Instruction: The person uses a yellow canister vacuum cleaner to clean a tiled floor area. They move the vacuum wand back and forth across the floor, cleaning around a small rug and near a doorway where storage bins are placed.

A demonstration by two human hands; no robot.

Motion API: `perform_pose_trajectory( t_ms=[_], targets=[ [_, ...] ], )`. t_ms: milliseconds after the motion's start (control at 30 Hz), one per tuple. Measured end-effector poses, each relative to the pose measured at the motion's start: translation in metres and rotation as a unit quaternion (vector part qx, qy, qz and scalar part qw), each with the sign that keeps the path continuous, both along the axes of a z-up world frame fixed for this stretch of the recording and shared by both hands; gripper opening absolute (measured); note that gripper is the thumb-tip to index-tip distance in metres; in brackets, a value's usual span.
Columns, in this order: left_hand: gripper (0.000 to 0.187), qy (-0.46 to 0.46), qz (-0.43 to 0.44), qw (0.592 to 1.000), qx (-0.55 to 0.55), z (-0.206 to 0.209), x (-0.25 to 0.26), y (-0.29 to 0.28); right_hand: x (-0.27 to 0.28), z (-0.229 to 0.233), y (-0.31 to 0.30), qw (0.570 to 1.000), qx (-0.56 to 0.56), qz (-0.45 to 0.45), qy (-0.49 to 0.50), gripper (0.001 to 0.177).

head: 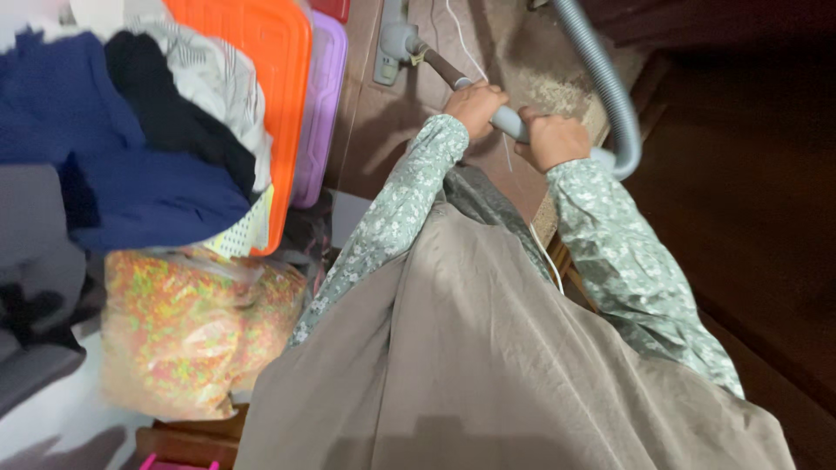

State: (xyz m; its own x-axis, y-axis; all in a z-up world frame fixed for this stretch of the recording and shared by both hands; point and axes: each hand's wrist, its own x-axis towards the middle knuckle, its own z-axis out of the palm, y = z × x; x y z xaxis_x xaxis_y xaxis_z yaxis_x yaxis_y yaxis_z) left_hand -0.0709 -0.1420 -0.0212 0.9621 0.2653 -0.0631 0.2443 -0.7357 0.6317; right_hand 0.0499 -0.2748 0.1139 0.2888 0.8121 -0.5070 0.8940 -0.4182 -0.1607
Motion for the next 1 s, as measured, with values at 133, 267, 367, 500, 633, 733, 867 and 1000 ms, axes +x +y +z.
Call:
perform_pose_trajectory(
  t_ms=[133,267,367,500,633,733,867,1000],
  targets=[
    [0.033,0.005,-0.014,0.999,0.044,-0.011,0.021,0.025,0.004,-0.021,0.015,0.996,-0.003,-0.088,0.026,0.050],
    [0.028,0.021,0.005,0.998,0.067,-0.018,0.032,0.045,0.004,-0.035,0.034,0.991,0.022,-0.129,0.043,0.050],
    [0.029,0.077,-0.007,0.996,0.052,-0.026,0.031,0.050,0.003,-0.044,0.032,0.987,0.005,-0.142,0.069,0.048],
    [0.026,0.057,-0.033,0.997,0.038,-0.027,0.025,0.042,0.001,-0.041,0.028,0.988,0.005,-0.133,0.074,0.047],
    [0.038,0.046,-0.084,0.995,0.022,-0.016,0.008,0.029,-0.016,-0.023,0.007,0.992,0.017,-0.115,0.052,0.046],
    [0.038,0.041,-0.134,0.990,-0.020,-0.009,-0.006,0.029,-0.031,-0.011,0.002,0.990,-0.046,-0.122,0.049,0.042],
    [0.047,0.021,-0.193,0.980,-0.041,-0.007,-0.034,0.028,-0.065,0.007,-0.004,0.985,-0.032,-0.159,0.062,0.041],
    [0.044,0.026,-0.238,0.971,-0.019,-0.011,-0.054,0.027,-0.100,0.016,-0.005,0.969,-0.028,-0.228,0.087,0.046]
  ],
)
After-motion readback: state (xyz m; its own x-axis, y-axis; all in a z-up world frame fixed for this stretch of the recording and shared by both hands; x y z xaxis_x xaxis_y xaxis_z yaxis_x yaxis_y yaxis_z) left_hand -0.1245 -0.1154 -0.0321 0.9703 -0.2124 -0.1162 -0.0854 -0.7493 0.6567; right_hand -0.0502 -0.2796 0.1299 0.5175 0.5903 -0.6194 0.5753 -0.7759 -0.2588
